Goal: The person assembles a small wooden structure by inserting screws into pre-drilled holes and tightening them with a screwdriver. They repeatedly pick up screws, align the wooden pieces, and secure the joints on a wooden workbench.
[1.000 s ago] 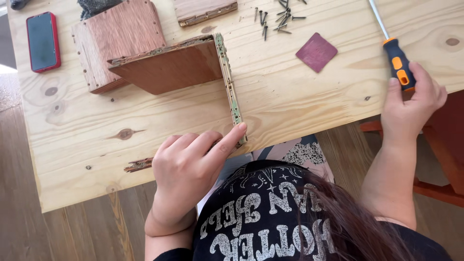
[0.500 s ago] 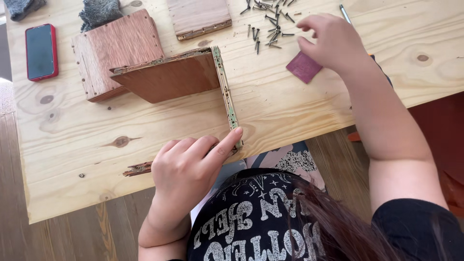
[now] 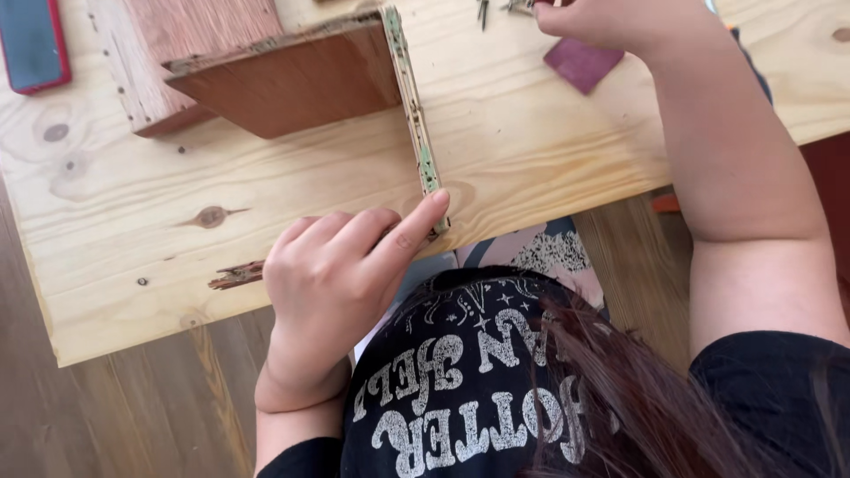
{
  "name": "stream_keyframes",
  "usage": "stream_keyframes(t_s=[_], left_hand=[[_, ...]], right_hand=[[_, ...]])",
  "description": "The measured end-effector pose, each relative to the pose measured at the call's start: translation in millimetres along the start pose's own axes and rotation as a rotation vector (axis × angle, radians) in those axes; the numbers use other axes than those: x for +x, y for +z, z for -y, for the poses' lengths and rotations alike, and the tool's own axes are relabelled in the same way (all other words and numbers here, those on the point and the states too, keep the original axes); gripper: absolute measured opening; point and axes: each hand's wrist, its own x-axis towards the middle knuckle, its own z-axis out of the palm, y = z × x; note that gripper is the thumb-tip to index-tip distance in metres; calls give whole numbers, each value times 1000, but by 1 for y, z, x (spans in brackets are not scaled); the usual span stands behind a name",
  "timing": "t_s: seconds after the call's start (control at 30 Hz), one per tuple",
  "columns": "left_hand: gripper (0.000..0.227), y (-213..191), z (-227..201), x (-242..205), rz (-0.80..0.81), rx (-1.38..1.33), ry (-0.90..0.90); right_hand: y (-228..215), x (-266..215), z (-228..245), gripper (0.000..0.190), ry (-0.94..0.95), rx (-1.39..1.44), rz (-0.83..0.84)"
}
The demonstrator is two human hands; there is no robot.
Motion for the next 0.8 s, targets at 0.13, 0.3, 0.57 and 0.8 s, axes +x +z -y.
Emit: stream_keyframes(t_s=[0.13, 0.3, 0.57, 0.8], left_hand=[[28, 3, -3, 3, 3, -19, -9], [22, 6, -5, 5, 21, -19, -6], [11, 9, -10, 10, 28, -24, 12], [13, 13, -10, 7, 29, -40, 3]], right_hand=[[4, -66, 29, 26, -286, 496, 47], [39, -124, 59, 21, -672, 575, -243], [86, -160, 78, 13, -577, 708, -223], [110, -153, 83, 6, -685, 583, -236]])
